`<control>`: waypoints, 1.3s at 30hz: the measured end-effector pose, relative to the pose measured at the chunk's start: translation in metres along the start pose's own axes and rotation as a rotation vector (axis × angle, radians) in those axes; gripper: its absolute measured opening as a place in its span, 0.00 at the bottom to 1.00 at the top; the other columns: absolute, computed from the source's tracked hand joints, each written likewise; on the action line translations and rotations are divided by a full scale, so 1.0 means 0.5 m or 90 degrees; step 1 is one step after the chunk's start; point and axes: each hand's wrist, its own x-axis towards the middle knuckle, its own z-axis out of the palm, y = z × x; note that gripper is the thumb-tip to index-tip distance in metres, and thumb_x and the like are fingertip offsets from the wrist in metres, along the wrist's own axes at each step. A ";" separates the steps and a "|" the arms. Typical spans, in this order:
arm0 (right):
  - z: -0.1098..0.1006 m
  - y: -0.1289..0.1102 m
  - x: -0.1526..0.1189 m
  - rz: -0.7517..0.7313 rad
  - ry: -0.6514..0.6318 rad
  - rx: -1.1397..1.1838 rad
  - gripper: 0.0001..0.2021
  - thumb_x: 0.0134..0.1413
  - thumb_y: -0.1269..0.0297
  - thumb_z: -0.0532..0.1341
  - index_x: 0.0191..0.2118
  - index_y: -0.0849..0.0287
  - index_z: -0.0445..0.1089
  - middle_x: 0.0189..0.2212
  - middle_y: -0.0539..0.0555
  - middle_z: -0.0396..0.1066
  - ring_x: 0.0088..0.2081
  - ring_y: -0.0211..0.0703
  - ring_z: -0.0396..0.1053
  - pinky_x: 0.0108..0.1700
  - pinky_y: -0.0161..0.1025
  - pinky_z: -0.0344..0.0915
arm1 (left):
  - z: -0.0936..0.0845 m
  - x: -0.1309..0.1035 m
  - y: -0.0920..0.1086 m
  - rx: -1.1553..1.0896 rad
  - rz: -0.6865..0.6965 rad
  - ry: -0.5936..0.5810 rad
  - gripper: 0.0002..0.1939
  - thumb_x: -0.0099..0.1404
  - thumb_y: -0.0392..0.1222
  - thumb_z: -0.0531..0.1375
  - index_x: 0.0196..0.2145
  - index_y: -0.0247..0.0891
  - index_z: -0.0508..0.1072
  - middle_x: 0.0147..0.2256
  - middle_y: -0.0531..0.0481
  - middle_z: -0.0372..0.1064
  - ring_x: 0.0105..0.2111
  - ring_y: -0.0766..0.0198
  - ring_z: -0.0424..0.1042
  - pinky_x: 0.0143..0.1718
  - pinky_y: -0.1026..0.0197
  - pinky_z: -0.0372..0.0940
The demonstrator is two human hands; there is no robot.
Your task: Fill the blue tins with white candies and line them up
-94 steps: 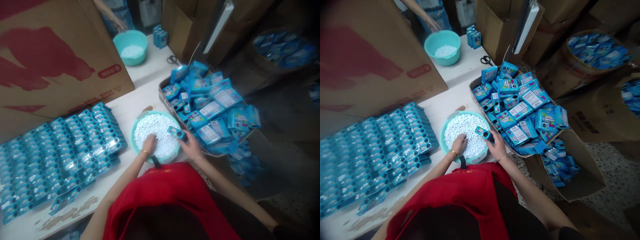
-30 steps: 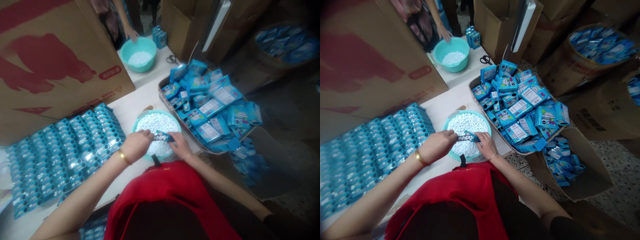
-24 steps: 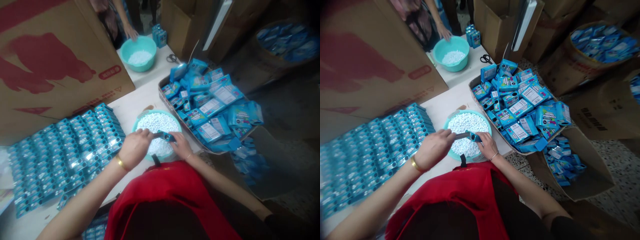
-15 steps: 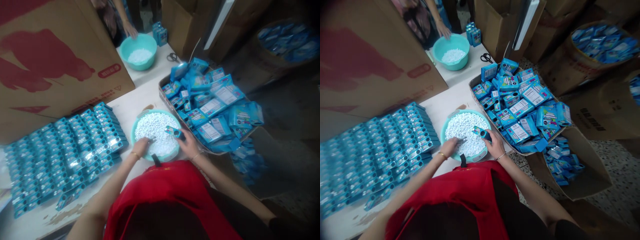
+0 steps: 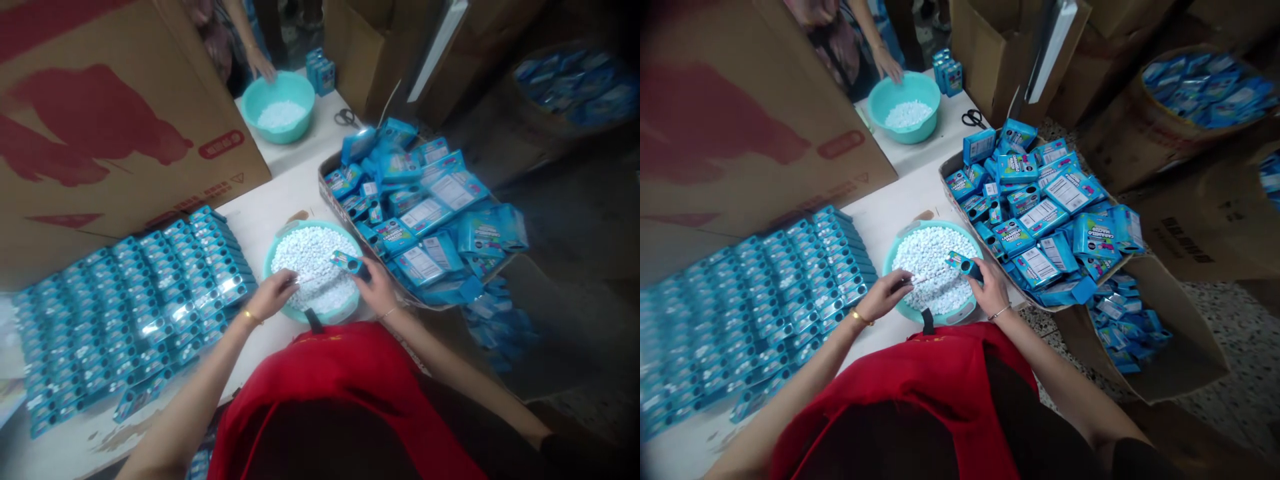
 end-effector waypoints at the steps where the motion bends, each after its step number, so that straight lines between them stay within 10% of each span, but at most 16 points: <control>1: 0.004 -0.004 0.002 -0.017 -0.011 -0.007 0.19 0.56 0.62 0.59 0.53 0.58 0.64 0.46 0.60 0.71 0.49 0.54 0.67 0.51 0.52 0.66 | -0.020 -0.003 0.018 0.012 0.011 -0.003 0.12 0.67 0.46 0.53 0.44 0.38 0.67 0.37 0.47 0.69 0.35 0.63 0.68 0.40 0.60 0.64; 6: 0.027 -0.027 0.009 -0.105 -0.056 -0.016 0.20 0.54 0.71 0.55 0.54 0.57 0.63 0.48 0.59 0.70 0.50 0.53 0.66 0.52 0.52 0.65 | -0.081 0.011 0.112 0.180 0.063 -0.077 0.09 0.68 0.43 0.52 0.41 0.39 0.68 0.37 0.47 0.68 0.35 0.62 0.68 0.38 0.60 0.63; 16: 0.059 -0.028 0.005 -0.109 -0.075 0.028 0.20 0.55 0.70 0.55 0.55 0.55 0.63 0.48 0.58 0.70 0.50 0.52 0.65 0.54 0.54 0.64 | -0.092 0.025 0.284 0.489 -0.013 -0.121 0.13 0.64 0.30 0.47 0.37 0.39 0.70 0.33 0.43 0.66 0.34 0.53 0.67 0.29 0.57 0.61; 21: 0.042 -0.017 0.012 -0.062 -0.049 0.017 0.18 0.56 0.67 0.56 0.54 0.56 0.63 0.47 0.58 0.70 0.50 0.49 0.65 0.54 0.49 0.65 | -0.097 0.016 0.100 0.435 -0.075 -0.105 0.12 0.67 0.44 0.46 0.36 0.43 0.68 0.34 0.47 0.68 0.31 0.56 0.68 0.28 0.59 0.61; 25: 0.024 0.005 0.009 -0.013 -0.016 0.021 0.19 0.59 0.63 0.57 0.56 0.54 0.61 0.49 0.57 0.69 0.51 0.48 0.66 0.53 0.47 0.65 | 0.034 0.056 -0.058 0.333 -0.156 -0.175 0.14 0.66 0.44 0.47 0.35 0.38 0.70 0.35 0.42 0.70 0.34 0.55 0.70 0.35 0.57 0.64; 31: 0.012 0.027 -0.001 0.046 0.037 0.052 0.20 0.57 0.58 0.59 0.54 0.55 0.62 0.48 0.60 0.70 0.51 0.51 0.67 0.53 0.50 0.65 | 0.180 0.086 -0.087 0.146 -0.152 -0.056 0.11 0.65 0.41 0.52 0.42 0.38 0.69 0.41 0.42 0.71 0.42 0.57 0.69 0.46 0.54 0.63; 39: 0.002 0.023 -0.005 0.063 0.050 0.045 0.21 0.56 0.56 0.60 0.54 0.56 0.63 0.48 0.60 0.70 0.50 0.52 0.68 0.53 0.50 0.65 | 0.089 0.014 -0.078 -0.008 -0.050 -0.007 0.13 0.67 0.48 0.53 0.44 0.37 0.67 0.38 0.47 0.69 0.38 0.62 0.69 0.43 0.59 0.65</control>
